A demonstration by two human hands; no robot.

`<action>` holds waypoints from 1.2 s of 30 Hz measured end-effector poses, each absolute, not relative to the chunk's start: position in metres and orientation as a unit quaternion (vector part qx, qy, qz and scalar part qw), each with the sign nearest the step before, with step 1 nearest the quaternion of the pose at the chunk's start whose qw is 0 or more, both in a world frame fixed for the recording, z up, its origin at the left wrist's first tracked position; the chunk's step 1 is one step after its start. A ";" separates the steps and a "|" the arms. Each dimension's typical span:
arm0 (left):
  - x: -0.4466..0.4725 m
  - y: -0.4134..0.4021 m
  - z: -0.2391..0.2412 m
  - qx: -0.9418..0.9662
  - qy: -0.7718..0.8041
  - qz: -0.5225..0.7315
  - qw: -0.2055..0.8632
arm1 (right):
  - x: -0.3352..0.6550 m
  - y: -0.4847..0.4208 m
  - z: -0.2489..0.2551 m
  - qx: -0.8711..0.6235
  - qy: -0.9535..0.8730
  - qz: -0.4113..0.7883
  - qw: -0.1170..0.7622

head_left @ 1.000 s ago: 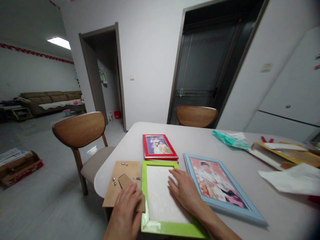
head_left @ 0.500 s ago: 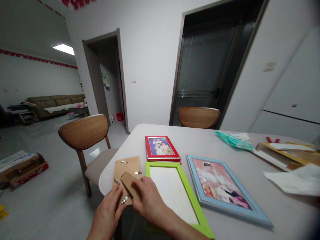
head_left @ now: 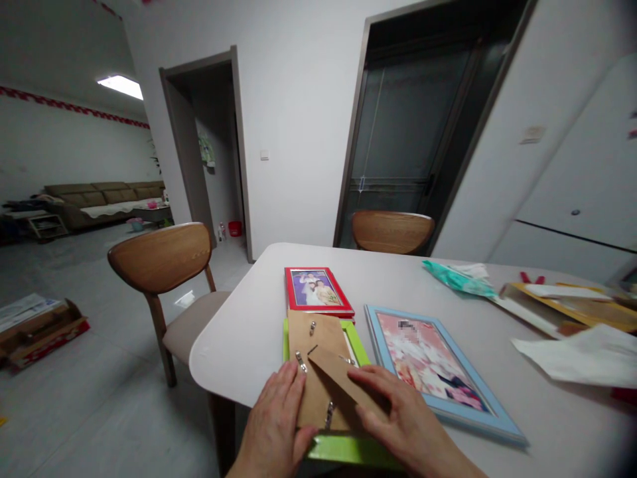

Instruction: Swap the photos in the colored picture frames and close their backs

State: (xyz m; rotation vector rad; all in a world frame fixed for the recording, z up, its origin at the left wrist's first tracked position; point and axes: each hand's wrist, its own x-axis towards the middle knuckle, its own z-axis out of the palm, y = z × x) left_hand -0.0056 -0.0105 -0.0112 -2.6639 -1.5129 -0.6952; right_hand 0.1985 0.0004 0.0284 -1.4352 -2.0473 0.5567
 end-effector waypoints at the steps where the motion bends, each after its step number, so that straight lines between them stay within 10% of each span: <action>1: 0.000 -0.010 -0.010 -0.850 -0.486 -0.200 -0.024 | 0.203 0.000 0.026 -0.547 -0.765 0.204 0.271; 36: 0.002 -0.010 -0.013 -0.833 -0.490 -0.193 -0.169 | 0.209 0.048 -0.014 -0.588 -0.778 0.050 0.215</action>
